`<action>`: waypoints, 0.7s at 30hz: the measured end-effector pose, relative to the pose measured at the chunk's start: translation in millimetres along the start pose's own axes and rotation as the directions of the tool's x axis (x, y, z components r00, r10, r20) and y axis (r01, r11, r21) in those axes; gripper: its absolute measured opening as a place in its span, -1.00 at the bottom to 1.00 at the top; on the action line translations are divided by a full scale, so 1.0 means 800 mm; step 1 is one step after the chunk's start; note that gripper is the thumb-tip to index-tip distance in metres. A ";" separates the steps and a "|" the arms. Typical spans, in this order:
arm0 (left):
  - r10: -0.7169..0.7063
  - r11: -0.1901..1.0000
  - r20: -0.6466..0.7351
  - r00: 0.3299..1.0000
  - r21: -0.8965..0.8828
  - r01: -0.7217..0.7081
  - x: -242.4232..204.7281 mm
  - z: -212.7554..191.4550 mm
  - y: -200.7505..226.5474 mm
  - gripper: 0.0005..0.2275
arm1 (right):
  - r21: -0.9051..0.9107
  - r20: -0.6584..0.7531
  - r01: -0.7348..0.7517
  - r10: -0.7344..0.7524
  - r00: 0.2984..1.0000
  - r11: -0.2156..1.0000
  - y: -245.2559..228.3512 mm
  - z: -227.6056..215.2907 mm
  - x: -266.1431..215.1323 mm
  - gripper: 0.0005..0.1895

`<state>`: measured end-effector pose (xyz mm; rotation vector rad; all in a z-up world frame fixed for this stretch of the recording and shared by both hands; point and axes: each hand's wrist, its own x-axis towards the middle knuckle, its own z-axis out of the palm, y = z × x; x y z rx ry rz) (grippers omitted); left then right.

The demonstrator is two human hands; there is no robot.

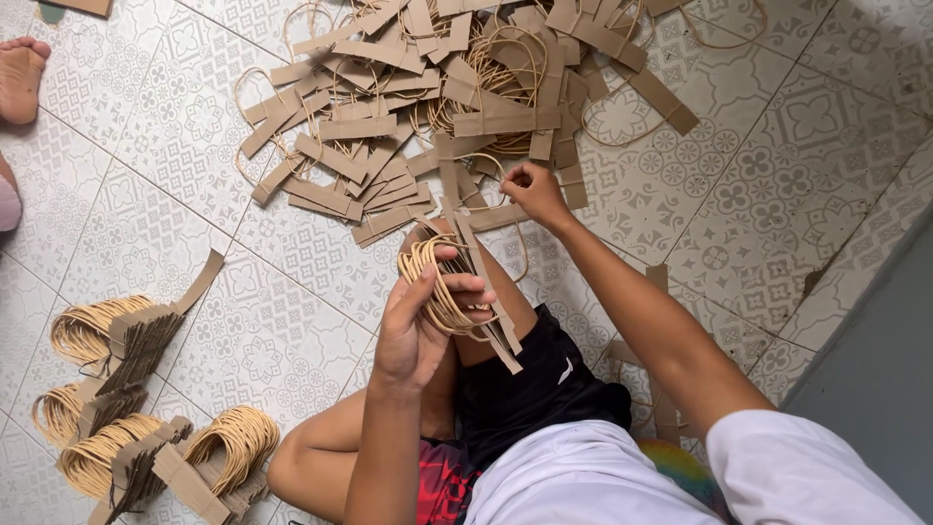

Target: Bundling and tying paper bag handles with cardboard supports using plastic ties.

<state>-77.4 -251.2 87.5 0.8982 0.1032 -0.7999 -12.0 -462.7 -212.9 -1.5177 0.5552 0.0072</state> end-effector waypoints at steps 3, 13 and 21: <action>0.010 1.000 -0.002 1.000 0.024 -0.009 0.003 0.012 0.002 -0.64 | 0.144 0.006 0.162 -0.165 0.986 0.976 -0.124 -0.037 -0.062 -0.83; 0.004 0.998 0.044 0.999 0.056 -0.006 0.022 0.070 -0.007 -0.56 | 0.163 0.062 0.393 -0.407 0.911 0.905 -0.286 -0.133 -0.216 -0.82; -0.062 0.997 0.025 0.998 0.056 0.060 0.039 0.085 -0.021 -0.54 | 0.182 0.151 0.480 -0.507 0.849 0.858 -0.296 -0.135 -0.252 -0.83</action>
